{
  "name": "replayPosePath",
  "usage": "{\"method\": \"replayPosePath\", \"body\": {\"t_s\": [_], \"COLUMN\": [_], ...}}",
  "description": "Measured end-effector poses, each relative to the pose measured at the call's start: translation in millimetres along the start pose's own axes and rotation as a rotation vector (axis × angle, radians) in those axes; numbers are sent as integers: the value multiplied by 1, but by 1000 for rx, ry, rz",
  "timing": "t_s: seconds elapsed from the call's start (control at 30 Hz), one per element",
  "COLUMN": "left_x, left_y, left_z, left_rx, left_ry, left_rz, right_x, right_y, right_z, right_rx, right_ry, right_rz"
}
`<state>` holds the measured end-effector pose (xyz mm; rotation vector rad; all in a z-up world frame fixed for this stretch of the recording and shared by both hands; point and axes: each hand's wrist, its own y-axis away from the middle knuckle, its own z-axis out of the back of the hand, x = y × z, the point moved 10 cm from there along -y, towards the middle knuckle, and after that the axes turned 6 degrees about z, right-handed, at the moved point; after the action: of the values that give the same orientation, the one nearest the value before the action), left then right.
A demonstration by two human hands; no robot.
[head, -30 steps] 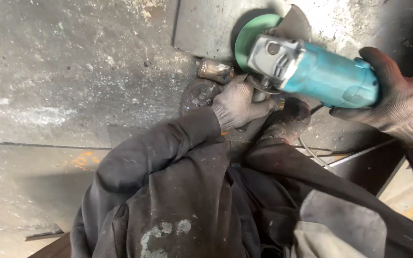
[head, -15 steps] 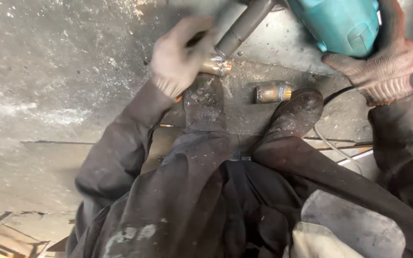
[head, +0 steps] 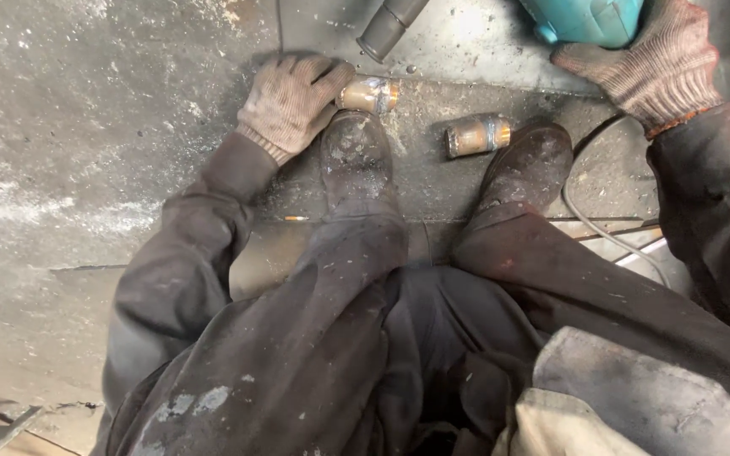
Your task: Using an angle grinder to smooth and clean the edges of metal pipe segments on a workshop floor.
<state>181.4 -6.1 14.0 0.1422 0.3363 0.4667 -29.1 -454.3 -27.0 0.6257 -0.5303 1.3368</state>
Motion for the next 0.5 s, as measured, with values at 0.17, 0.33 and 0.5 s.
{"method": "replayPosePath", "body": {"t_s": [0.17,0.33,0.5], "left_x": [-7,-8,-5], "left_y": [-6,-17,-15], "left_z": [2,3,-18], "left_rx": [58,111,375], "left_ry": [-27,-54,-102], "left_rz": [-66,-79,-120], "right_x": [31,105,13], "right_y": [-17,-38,3], "right_z": [-23,-33,-97], "right_rx": [18,65,88], "right_ry": [22,42,624], "right_rz": [-54,-95,230]}}
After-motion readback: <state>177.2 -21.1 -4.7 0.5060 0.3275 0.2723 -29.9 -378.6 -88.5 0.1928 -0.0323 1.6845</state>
